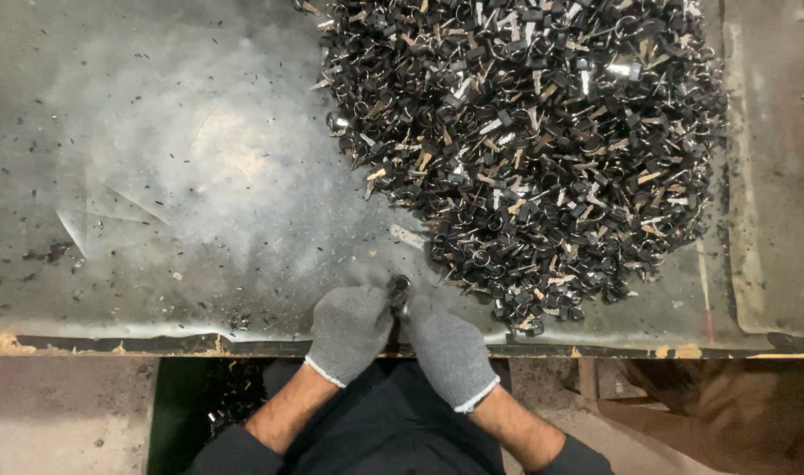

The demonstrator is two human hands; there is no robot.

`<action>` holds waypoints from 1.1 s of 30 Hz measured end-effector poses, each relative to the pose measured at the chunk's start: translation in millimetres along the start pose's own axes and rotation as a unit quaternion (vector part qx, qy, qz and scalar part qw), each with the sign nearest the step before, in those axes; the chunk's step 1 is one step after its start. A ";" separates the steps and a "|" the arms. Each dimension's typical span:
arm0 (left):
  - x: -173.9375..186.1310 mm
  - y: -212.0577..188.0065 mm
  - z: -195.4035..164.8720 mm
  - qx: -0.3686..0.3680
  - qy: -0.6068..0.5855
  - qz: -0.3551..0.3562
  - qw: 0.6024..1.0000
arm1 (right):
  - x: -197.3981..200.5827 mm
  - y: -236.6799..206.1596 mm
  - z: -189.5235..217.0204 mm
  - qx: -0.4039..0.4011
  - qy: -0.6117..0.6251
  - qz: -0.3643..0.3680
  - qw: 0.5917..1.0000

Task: The person, wearing gloves, picks small black metal parts one at a time from a large pile on the work table, briefly handles each part, and drops it into a bin below the table edge. The pile of parts is worked through continuously across the episode.

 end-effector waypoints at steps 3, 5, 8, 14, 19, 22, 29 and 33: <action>-0.5 -3.7 -2.4 0.015 -0.017 0.018 1.000 | -4.5 4.9 1.0 -0.032 -0.052 0.191 0.980; 0.5 -7.5 -2.2 0.021 -0.011 0.018 1.000 | 11.2 11.0 3.3 -0.003 0.099 0.122 0.988; 0.1 -10.4 -3.8 -0.011 -0.022 -0.014 1.000 | 14.5 12.4 -0.5 -0.059 0.117 0.114 0.985; 16.1 12.3 -6.4 0.021 0.013 0.061 0.998 | 11.2 10.6 -5.8 -0.029 0.114 0.046 0.992; 89.0 16.2 -6.4 0.148 0.230 0.360 0.892 | 3.8 -4.0 -14.1 -0.022 0.100 0.066 0.993; 79.3 47.0 -32.1 0.064 0.117 0.304 0.943 | 0.0 -8.4 -12.4 -0.049 0.134 0.010 0.990; -32.4 102.4 -43.8 -0.136 -0.008 0.064 0.989 | -28.7 -4.8 -17.2 -0.037 0.070 0.019 0.997; -0.7 77.1 -53.2 -0.132 -0.181 -0.088 0.971 | -53.3 -17.0 -29.5 -0.072 0.088 0.103 0.988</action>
Point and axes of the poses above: each hand's wrist, its own y-axis towards the middle knuckle, its own x-axis out of the back of the hand, z = x × y, the point moved 5 cm from there along y, towards the middle knuckle, and after that the axes turned 6 degrees about -y, right-handed, at the moved point
